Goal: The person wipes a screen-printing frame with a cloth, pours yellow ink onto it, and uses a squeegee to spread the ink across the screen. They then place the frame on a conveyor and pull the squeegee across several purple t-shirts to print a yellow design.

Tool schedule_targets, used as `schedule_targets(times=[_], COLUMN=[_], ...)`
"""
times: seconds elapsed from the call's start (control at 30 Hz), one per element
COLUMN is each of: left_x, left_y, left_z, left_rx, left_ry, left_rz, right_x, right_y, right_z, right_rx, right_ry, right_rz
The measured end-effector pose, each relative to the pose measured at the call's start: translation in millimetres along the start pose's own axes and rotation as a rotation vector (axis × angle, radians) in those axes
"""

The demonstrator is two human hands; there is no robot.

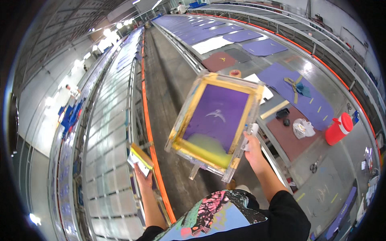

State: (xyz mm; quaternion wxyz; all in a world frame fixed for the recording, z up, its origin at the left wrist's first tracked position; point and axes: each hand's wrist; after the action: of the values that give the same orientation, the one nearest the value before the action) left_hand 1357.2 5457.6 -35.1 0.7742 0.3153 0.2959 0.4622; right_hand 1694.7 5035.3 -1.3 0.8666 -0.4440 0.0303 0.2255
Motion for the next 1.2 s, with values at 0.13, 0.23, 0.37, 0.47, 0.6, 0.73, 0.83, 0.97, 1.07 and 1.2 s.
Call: schedule_targets(times=[0.13, 0.23, 0.37, 0.47, 0.6, 0.73, 0.83, 0.97, 1.07, 1.2], left_x=[122, 187, 322, 407, 523, 623, 669, 737, 771, 774], left_y=[51, 58, 89, 74, 66, 18, -38, -135, -208, -283], left_z=[17, 76, 77, 166, 217, 346, 448, 573, 653, 771], left_rx=[0.049, 0.085, 0.185, 0.25, 0.336, 0.457, 0.489, 0.464, 0.419, 0.485], left_ry=[-0.02, -0.129, -0.186, -0.187, -0.213, -0.348, -0.459, -0.693, -0.842, -0.917], left_rz=[-0.044, -0.2, -0.183, -0.238, -0.307, -0.311, -0.343, -0.472, -0.616, -0.621], right_x=[99, 187, 283, 374, 456, 524, 564, 647, 689, 735], right_y=[26, 48, 82, 84, 86, 63, 29, -12, -58, -96], right_z=[125, 182, 284, 326, 381, 392, 387, 351, 334, 294], right_rx=[-0.03, -0.06, -0.073, -0.11, -0.165, -0.288, -0.196, -0.237, -0.298, -0.259], right_ry=[-0.099, -0.112, -0.276, -0.274, -0.162, 0.05, 0.19, 0.347, 0.48, 0.581], right_rz=[0.211, 0.254, 0.341, 0.347, 0.316, 0.138, 0.011, -0.28, -0.468, -0.581])
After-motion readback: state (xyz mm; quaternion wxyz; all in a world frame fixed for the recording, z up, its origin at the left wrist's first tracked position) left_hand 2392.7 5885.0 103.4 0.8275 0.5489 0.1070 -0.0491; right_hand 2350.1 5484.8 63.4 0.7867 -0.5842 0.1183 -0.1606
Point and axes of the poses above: each hand's wrist, its own x-axis towards the middle knuckle, its own z-axis out of the palm, y = z × x, and after that the axes turned 7 degrees about -x, right-handed
